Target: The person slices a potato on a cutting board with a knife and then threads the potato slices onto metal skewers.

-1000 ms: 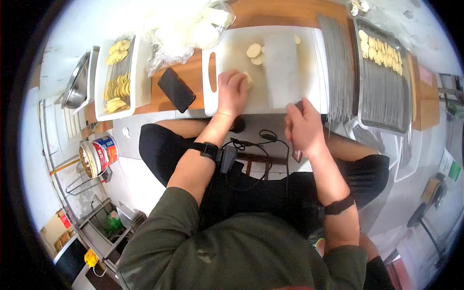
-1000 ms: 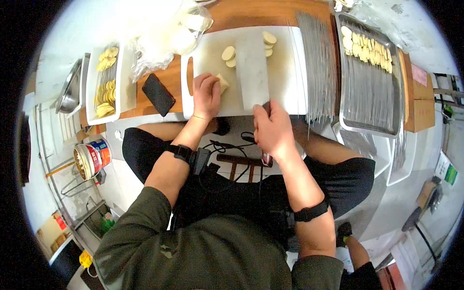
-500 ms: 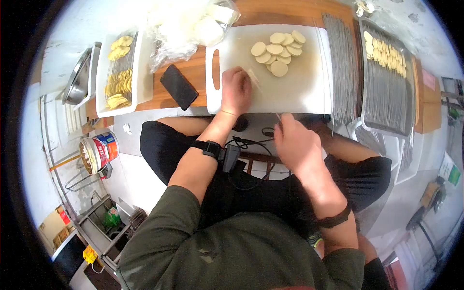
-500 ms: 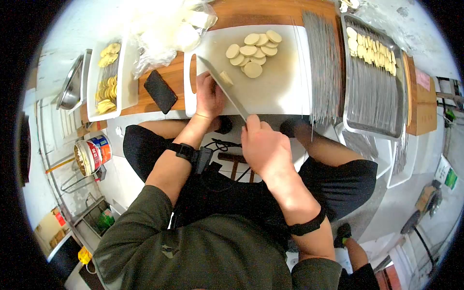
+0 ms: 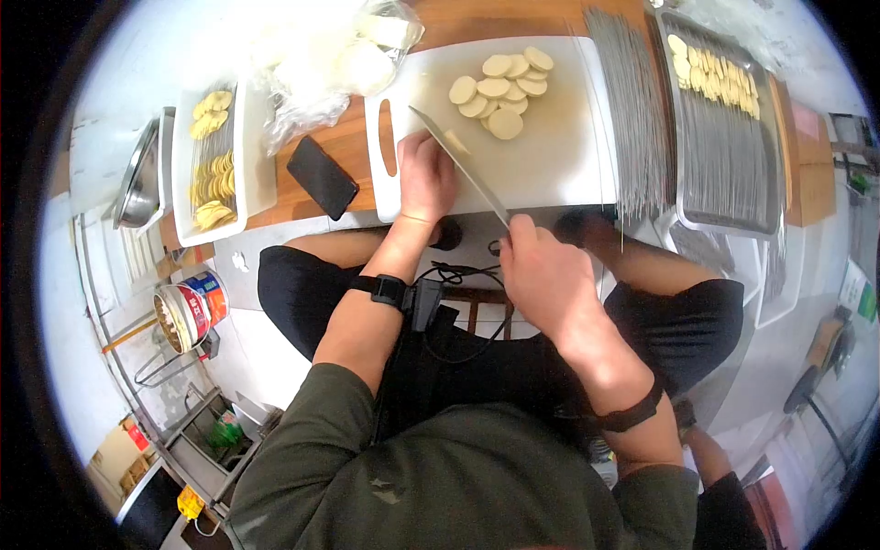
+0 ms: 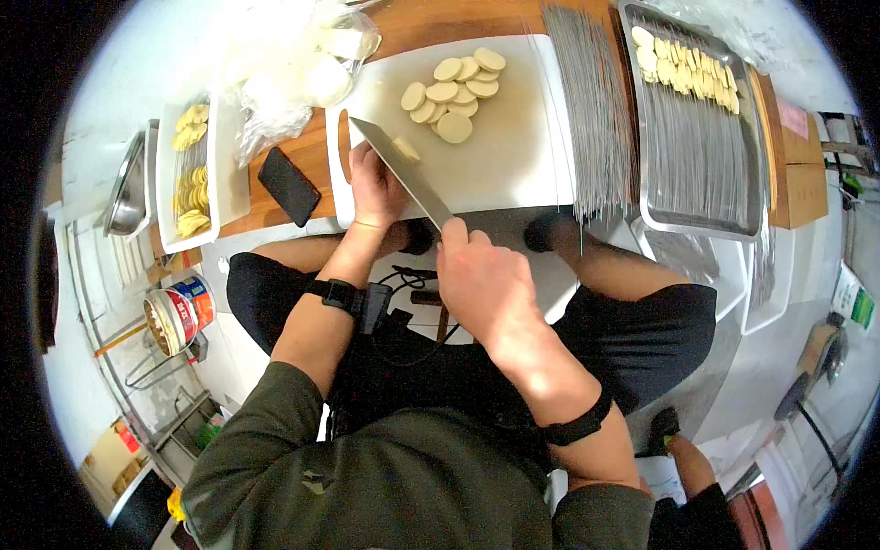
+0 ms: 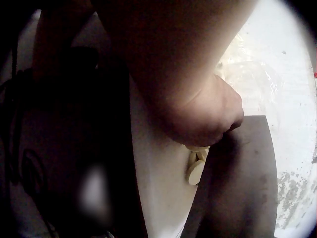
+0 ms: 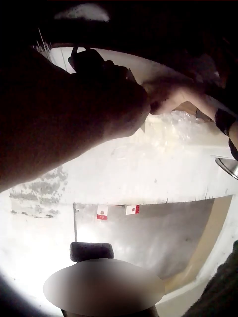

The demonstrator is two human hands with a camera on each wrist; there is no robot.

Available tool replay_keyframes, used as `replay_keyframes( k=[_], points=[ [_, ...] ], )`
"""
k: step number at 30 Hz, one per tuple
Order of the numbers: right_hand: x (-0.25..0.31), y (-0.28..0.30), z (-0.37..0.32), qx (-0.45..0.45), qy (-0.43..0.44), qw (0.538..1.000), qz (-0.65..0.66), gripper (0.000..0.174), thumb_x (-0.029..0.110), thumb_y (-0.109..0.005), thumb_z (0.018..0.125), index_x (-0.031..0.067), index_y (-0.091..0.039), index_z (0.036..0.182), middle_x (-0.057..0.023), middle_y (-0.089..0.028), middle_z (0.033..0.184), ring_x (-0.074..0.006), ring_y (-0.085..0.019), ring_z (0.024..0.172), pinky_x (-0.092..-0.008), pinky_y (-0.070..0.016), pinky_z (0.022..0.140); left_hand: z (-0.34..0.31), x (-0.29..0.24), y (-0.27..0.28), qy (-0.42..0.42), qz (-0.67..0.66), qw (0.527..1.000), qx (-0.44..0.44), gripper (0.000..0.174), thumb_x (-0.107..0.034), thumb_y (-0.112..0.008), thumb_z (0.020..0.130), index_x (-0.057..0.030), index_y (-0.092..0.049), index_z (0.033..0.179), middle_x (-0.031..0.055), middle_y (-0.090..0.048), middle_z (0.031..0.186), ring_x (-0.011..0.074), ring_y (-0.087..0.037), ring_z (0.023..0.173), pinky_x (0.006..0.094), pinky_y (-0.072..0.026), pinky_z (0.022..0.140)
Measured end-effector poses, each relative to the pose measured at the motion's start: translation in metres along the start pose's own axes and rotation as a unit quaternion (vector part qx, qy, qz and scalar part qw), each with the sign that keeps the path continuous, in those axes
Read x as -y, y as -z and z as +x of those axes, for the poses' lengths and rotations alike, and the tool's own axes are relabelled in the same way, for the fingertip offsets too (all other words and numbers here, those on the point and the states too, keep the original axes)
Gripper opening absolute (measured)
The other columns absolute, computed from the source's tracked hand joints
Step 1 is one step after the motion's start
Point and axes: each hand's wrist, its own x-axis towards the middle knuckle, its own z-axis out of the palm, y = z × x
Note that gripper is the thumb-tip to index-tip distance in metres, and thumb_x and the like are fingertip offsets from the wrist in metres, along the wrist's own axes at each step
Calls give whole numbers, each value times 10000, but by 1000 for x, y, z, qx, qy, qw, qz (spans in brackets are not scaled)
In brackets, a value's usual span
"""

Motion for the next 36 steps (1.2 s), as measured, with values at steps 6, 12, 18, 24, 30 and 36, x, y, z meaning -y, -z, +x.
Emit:
replay_keyframes(
  k=[6,12,18,24,30,36],
  points=[
    [-3,0,3,3,15,1000,-5,124,140,-510,918,21,-491,948,-174,-643,736,-367,-672,622,-439,-563,561,0,1,0,-22,4,1000,-1,241,28,-618,792,-4,-631,1030,168,-596,1072,372,-530,989,437,-439,885],
    [-3,1,8,32,14,999,-16,116,85,-522,872,4,-500,951,-195,-655,748,-364,-686,653,-434,-567,574,0,3,-1,-27,5,1000,-2,259,37,-626,780,-14,-623,1034,157,-595,1071,365,-534,983,429,-442,875],
    [-4,1,13,53,-2,999,-3,115,66,-511,867,-4,-506,959,-206,-667,773,-364,-693,674,-427,-573,594,2,0,2,-34,11,999,3,259,46,-631,766,-14,-626,1017,154,-603,1054,362,-538,969,426,-448,866],
    [-6,-2,21,61,-7,998,-16,104,66,-511,869,-4,-513,945,-212,-673,772,-363,-699,691,-427,-575,601,2,2,-1,-44,13,999,1,230,42,-613,768,-5,-627,993,157,-606,1046,364,-538,977,424,-450,874],
    [-9,-9,29,69,-26,997,-21,116,96,-505,898,6,-531,967,-215,-676,770,-376,-697,723,-451,-570,636,2,-1,4,-27,7,1000,-3,170,4,-607,785,-6,-640,952,152,-602,1030,364,-530,985,433,-430,894],
    [-17,1,29,4,-105,970,221,283,244,-489,960,-33,-539,985,-289,-648,883,-484,-617,921,-511,-494,813,-4,-1,13,-18,31,999,13,131,-28,-620,849,-11,-661,973,146,-567,1020,334,-514,973,394,-420,878]
  ],
)
